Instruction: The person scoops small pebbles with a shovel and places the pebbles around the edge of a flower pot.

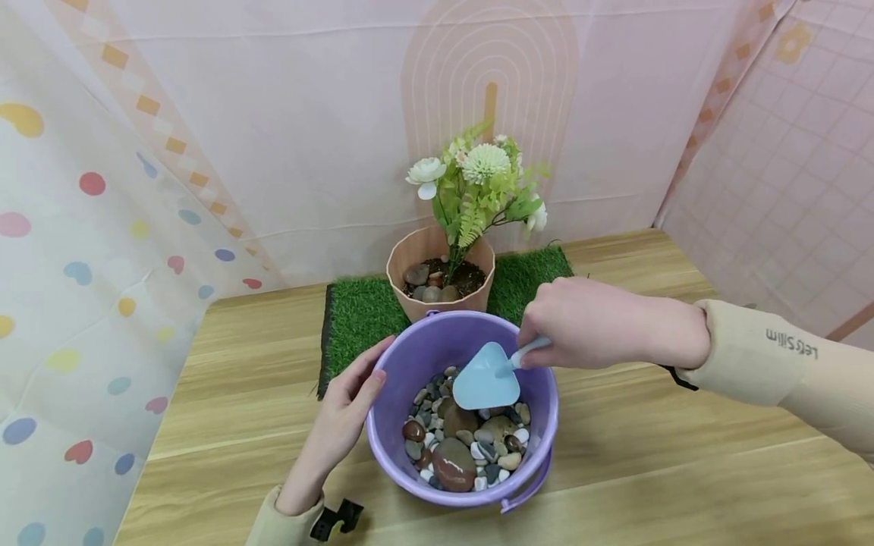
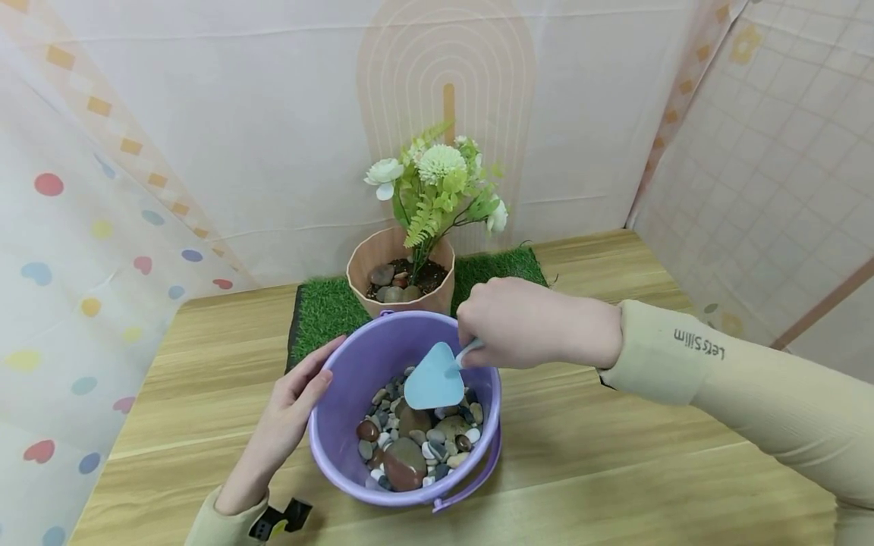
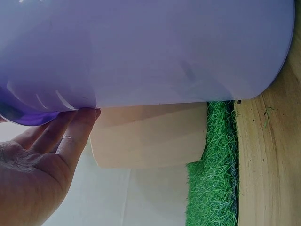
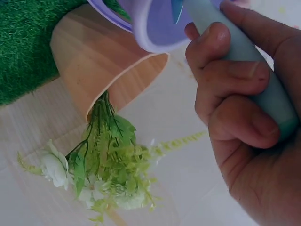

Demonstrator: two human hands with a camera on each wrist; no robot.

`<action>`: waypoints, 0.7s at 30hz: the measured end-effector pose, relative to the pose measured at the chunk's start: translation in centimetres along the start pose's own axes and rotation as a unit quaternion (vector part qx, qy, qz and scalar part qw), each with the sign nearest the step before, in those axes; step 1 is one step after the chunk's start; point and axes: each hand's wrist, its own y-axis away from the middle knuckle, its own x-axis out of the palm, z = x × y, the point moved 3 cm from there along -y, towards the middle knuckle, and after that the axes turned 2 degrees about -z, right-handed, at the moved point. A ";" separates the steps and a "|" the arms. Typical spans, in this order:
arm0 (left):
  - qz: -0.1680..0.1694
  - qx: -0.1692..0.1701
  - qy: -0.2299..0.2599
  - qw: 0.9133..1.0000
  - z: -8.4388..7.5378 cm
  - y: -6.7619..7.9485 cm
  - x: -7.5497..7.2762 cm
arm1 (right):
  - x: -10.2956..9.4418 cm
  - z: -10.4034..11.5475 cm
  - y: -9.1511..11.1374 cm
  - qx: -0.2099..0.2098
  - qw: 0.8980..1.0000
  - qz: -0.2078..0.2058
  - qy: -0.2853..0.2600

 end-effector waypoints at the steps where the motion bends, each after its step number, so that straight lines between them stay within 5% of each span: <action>1: 0.001 0.000 0.000 1.000 0.0 0.0 0.0 | 0.2 0.1 0.0 -0.015 1.000 0.000 0.011; 7: 0.004 0.002 -0.003 1.000 -0.1 0.0 0.0 | 0.9 0.5 0.0 -0.082 0.993 -0.003 0.088; 17: 0.004 -0.001 -0.009 1.000 -0.1 0.0 0.0 | 2.1 1.4 -0.8 -0.126 0.974 0.007 0.190; 21: 0.002 -0.003 -0.011 1.000 -0.1 0.1 0.0 | 2.7 2.1 -0.8 -0.178 0.948 -0.006 0.263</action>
